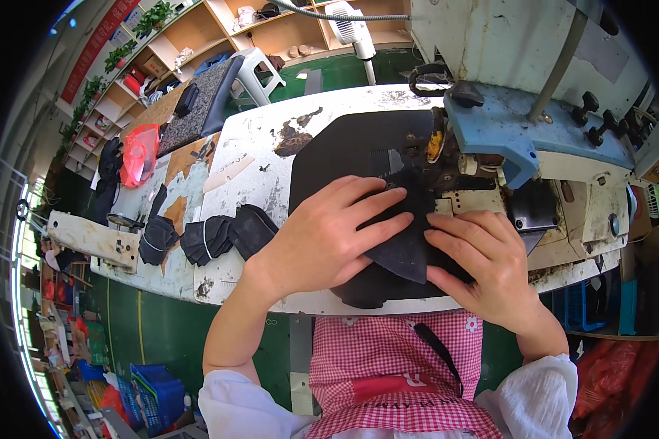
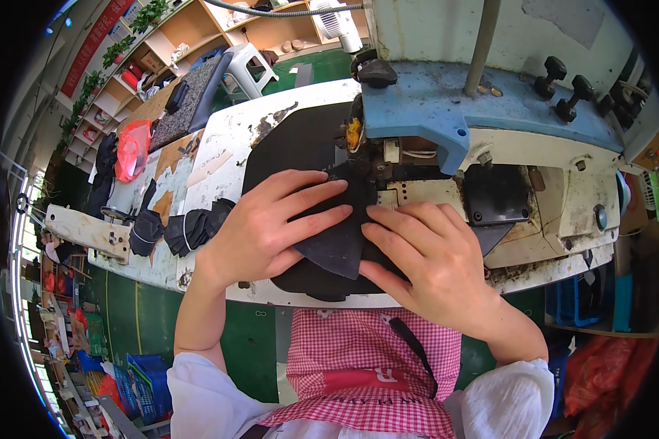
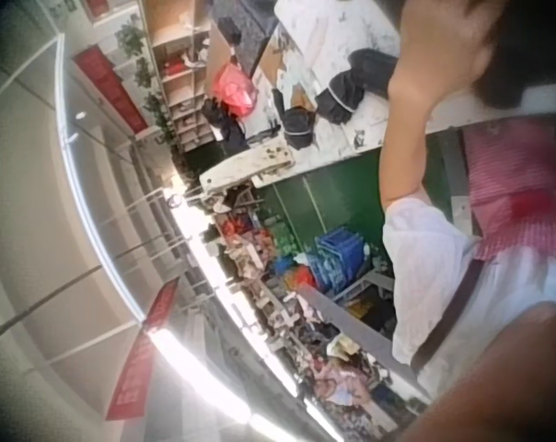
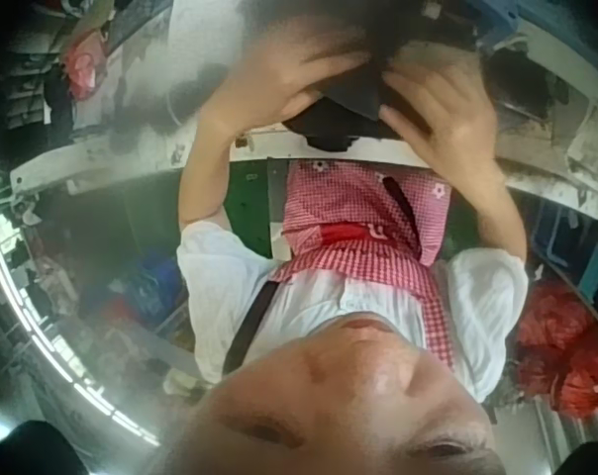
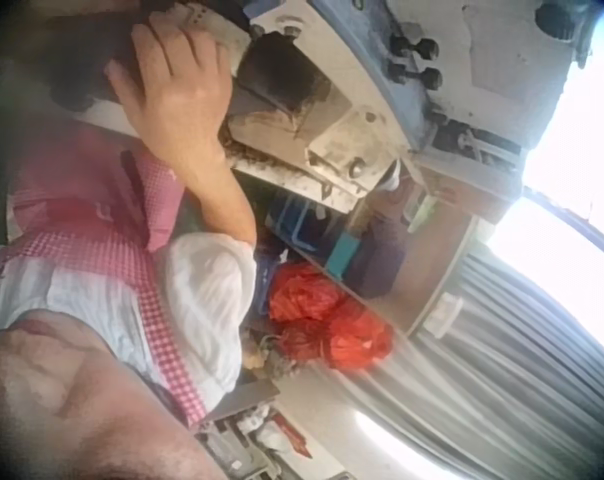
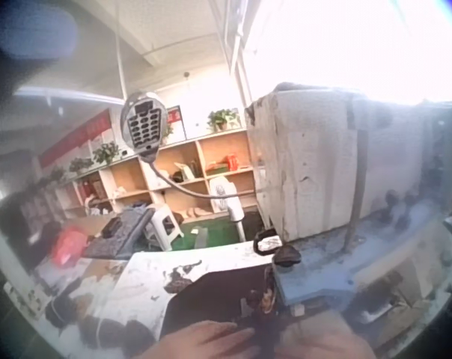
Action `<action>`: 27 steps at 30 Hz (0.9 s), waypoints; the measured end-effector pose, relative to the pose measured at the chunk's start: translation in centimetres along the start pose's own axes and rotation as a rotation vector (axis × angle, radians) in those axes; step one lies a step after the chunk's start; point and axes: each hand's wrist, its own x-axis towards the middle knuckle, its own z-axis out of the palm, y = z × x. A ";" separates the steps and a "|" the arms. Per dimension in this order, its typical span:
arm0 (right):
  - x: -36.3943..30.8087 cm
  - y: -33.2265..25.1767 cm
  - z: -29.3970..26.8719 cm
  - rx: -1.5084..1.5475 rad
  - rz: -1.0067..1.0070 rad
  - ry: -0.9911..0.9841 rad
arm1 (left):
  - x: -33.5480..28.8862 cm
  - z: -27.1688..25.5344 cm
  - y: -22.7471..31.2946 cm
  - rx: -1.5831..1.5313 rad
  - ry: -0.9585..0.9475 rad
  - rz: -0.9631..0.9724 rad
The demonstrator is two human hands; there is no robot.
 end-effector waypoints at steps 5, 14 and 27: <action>-3.5 -1.6 2.1 0.184 -0.405 0.098 | -0.2 0.2 -0.9 0.002 -0.004 -0.025; -6.8 -3.6 14.5 0.025 -0.095 -0.294 | 0.8 1.5 1.0 0.070 -0.008 -0.121; -6.8 -1.3 16.8 -0.121 -0.301 -0.266 | 0.4 0.8 -0.8 -0.009 0.013 -0.067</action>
